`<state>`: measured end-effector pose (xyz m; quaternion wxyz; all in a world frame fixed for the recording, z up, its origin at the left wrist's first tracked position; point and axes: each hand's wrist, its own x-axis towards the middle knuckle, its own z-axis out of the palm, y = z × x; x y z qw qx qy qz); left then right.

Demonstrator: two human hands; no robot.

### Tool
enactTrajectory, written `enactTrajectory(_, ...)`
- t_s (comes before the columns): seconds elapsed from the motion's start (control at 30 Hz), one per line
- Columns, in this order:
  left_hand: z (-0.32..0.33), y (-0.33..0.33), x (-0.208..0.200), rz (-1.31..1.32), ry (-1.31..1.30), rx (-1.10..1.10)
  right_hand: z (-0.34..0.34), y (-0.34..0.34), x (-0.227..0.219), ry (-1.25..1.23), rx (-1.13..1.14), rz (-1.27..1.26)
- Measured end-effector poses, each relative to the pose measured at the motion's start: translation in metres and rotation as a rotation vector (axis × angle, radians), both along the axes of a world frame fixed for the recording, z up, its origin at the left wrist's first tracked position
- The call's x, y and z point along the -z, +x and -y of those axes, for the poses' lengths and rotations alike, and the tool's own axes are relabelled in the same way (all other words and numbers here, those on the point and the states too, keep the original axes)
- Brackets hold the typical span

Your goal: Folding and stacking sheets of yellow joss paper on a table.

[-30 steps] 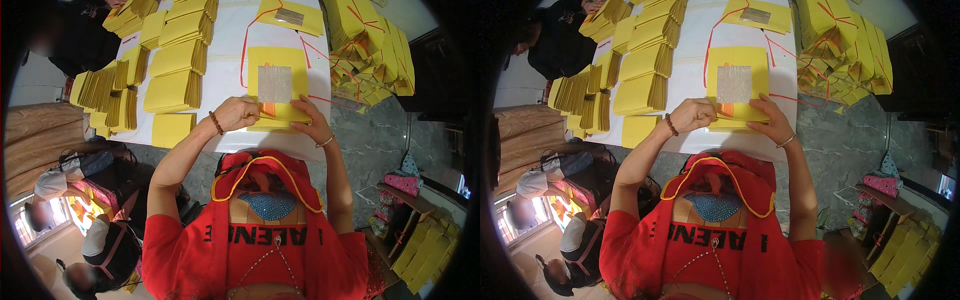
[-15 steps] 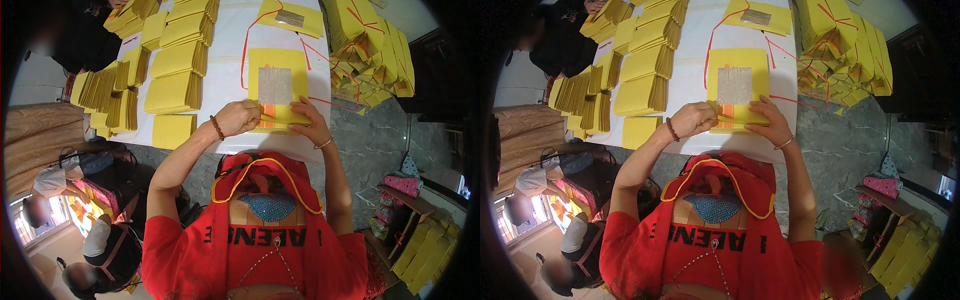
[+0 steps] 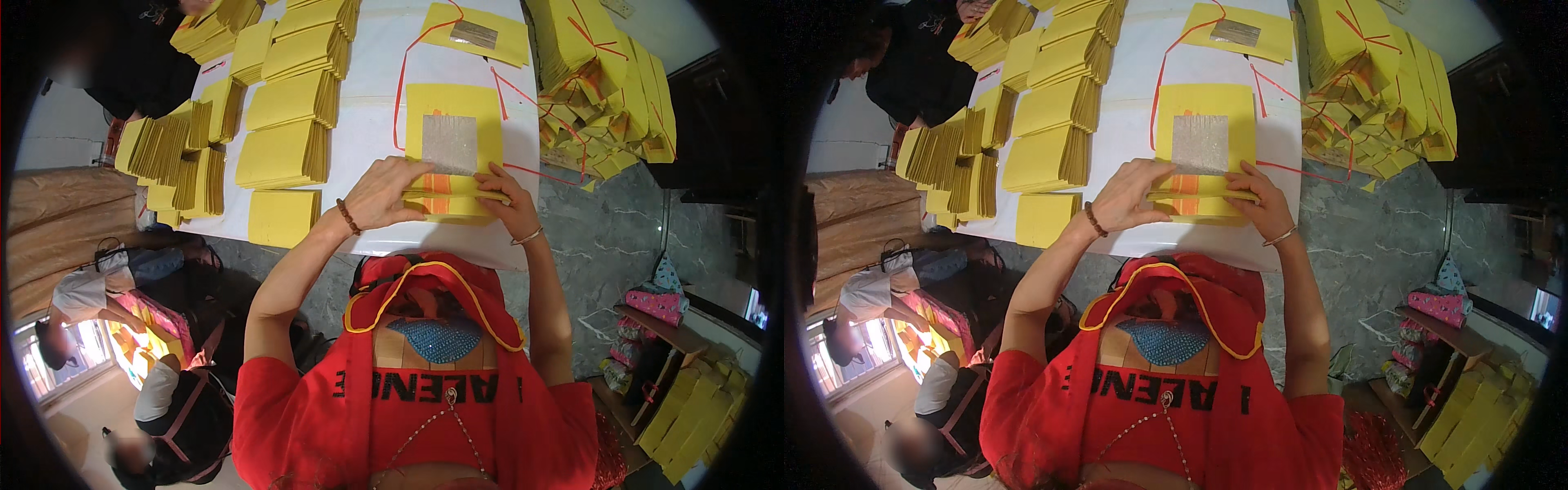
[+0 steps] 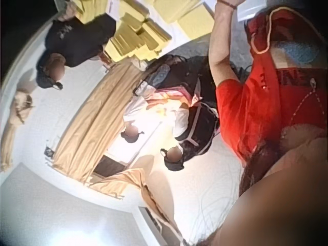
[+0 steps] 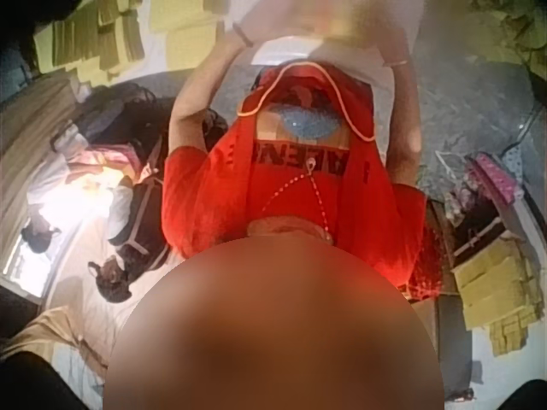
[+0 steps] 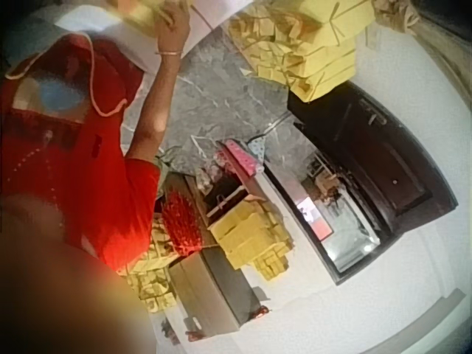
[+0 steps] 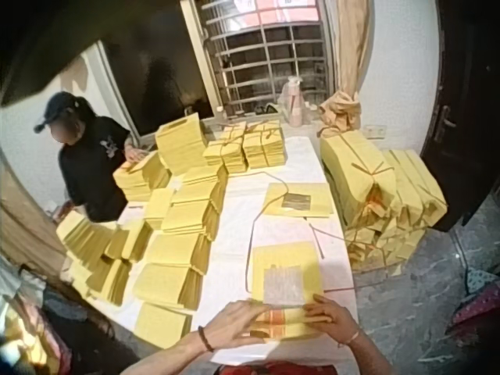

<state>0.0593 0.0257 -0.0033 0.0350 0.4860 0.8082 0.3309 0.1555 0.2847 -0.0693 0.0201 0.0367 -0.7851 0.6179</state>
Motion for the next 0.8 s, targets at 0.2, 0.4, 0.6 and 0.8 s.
enactTrajectory(0.2, 0.002, -0.008, 0.044, -0.125, 0.064, 0.012, -0.002, 0.000, 0.001, 0.019, -0.008, -0.036)
enactTrajectory(0.4, 0.001, -0.008, 0.042, -0.122, 0.124, -0.001, -0.004, -0.010, -0.019, 0.575, 0.045, -0.269)
enactTrajectory(0.6, 0.020, 0.022, 0.018, -0.016, 0.015, 0.127, -0.011, 0.008, -0.034, 0.697, -0.159, -0.309)
enactTrajectory(0.8, 0.015, 0.020, 0.034, 0.048, 0.048, -0.019, -0.007, 0.006, -0.033, 0.622, -0.161, -0.273)
